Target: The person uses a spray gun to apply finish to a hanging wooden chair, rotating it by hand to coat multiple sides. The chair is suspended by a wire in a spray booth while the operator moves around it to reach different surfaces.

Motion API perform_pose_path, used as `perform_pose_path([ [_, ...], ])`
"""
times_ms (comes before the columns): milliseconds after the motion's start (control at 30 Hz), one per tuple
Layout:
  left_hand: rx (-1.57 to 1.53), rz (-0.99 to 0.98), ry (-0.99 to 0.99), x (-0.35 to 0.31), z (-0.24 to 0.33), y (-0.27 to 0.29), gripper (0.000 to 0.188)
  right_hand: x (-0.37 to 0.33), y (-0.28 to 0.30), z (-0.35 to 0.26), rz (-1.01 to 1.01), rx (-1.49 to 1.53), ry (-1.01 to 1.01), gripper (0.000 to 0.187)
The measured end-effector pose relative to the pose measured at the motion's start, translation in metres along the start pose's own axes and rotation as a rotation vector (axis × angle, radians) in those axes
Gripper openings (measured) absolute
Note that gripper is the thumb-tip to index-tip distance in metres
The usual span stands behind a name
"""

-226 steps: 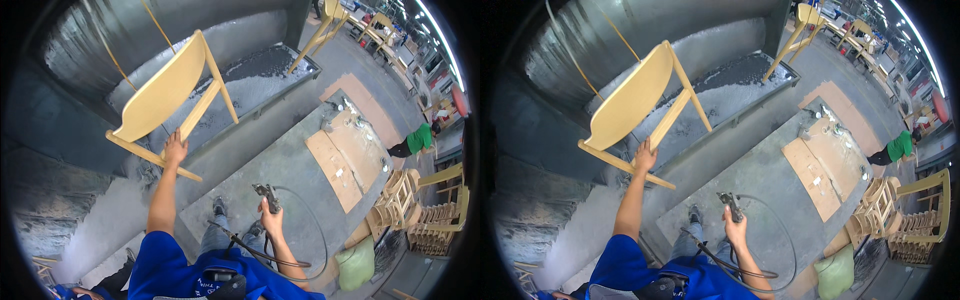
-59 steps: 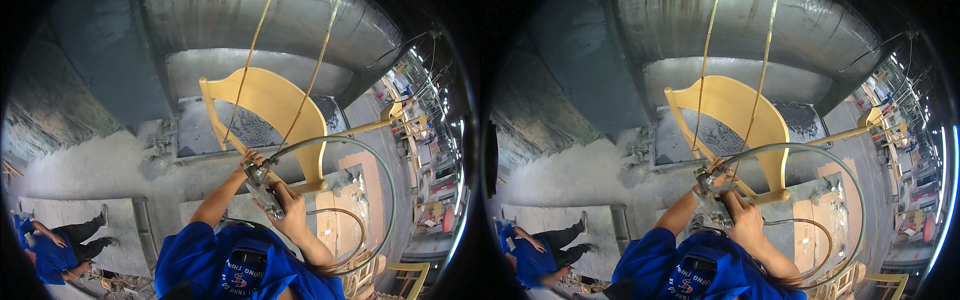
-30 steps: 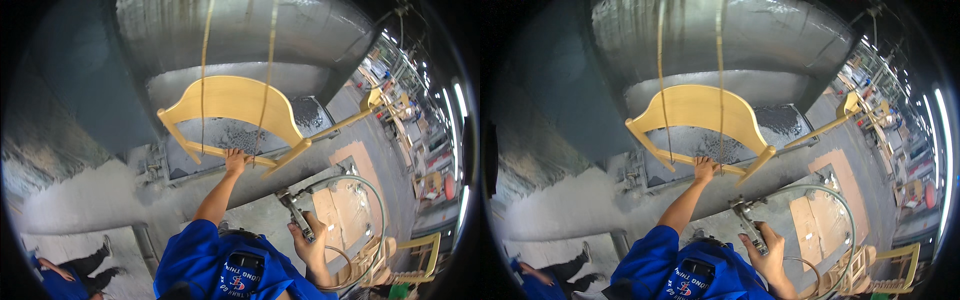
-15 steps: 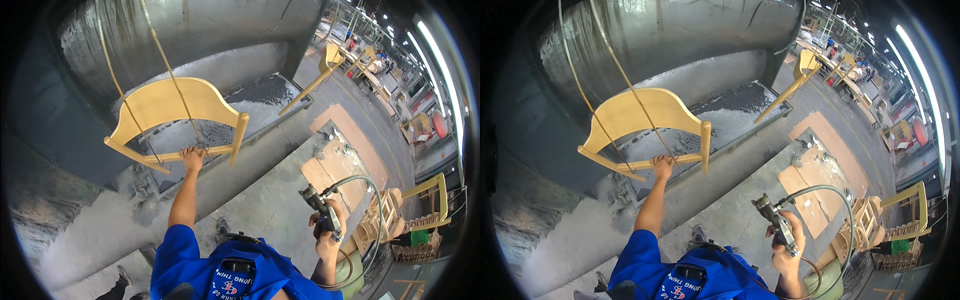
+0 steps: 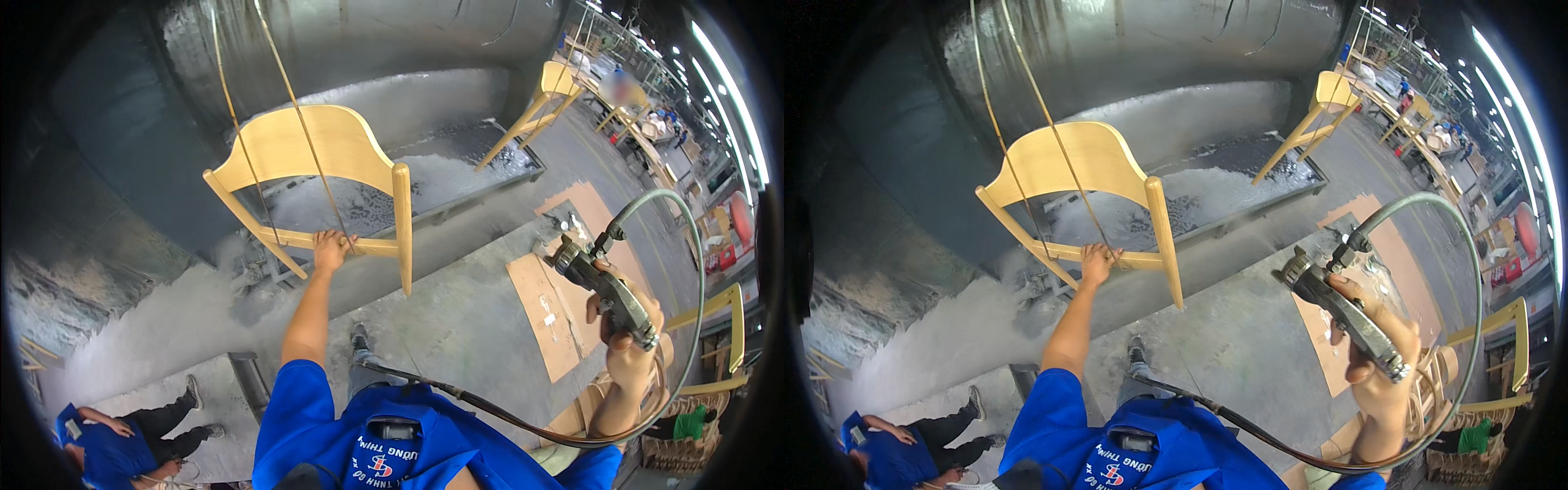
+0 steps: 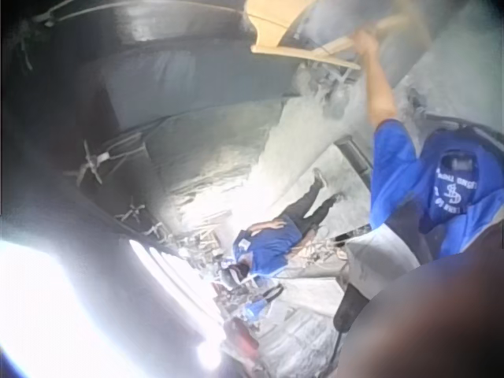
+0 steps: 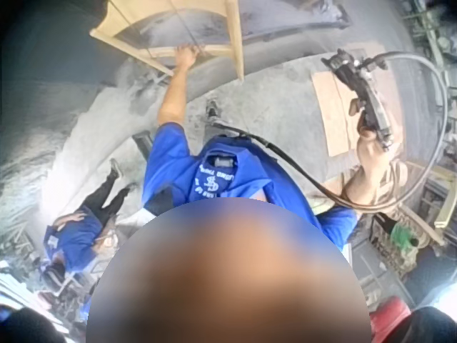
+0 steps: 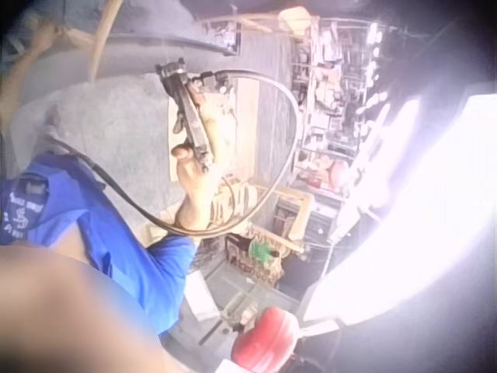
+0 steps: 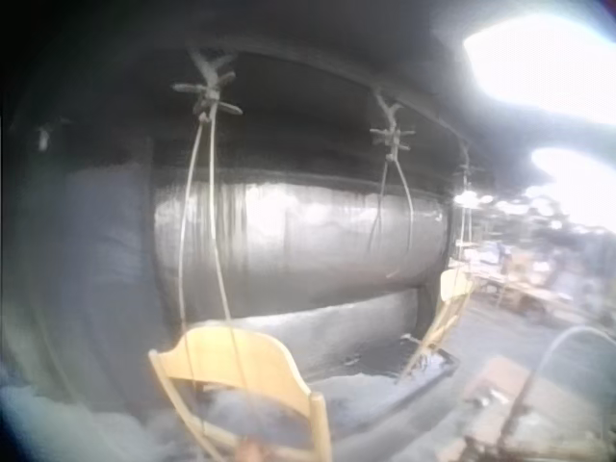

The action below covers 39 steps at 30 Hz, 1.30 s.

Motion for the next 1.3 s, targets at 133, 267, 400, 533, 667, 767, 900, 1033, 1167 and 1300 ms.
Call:
perform_pose_path([
  [133,-0.008,0.007,0.035,-0.024,0.004,0.013,0.054,0.0,0.036,-0.018,-0.105,0.003,-0.003,0.095],
  [267,0.008,-0.045,0.098,-0.04,0.002,0.021,0.055,0.003,0.05,-0.02,-0.074,0.074,0.036,0.096],
  [400,0.011,-0.055,0.101,-0.039,0.0,0.02,0.052,0.004,0.046,0.005,0.011,0.207,0.022,0.097],
  [533,0.01,-0.115,0.144,-0.028,-0.003,0.014,0.048,0.001,0.03,0.046,0.069,0.278,-0.022,0.099],
  [667,-0.126,-0.082,0.113,-0.043,0.008,0.029,0.044,-0.062,-0.02,0.095,0.245,0.395,-0.219,0.09],
  [767,-0.218,-0.069,0.058,-0.067,0.021,0.051,0.039,-0.117,-0.073,0.133,0.228,0.463,-0.407,0.07],
  [900,-0.519,-0.182,0.118,-0.092,0.051,0.069,0.029,-0.182,-0.13,0.174,0.11,0.509,-0.564,0.048],
  [1033,-0.527,-0.285,-0.013,-0.115,0.102,0.098,0.026,-0.232,-0.165,0.207,0.032,0.431,-0.715,0.038],
  [1167,-0.638,-0.341,0.018,-0.132,0.144,0.121,0.028,-0.257,-0.172,0.223,-0.104,0.326,-0.789,0.041],
  [1300,-0.713,-0.407,0.021,-0.143,0.174,0.133,0.033,-0.254,-0.166,0.227,-0.022,0.654,-0.767,0.041],
])
Point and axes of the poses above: each hand's wrist, its own x-axis towards the middle knuckle, its own y-axis out of the back of the hand, z = x × y, the point moved 4 cm from there along x, towards the middle knuckle, and after that the axes turned 4 degrees about z, right-handed, at the moved point
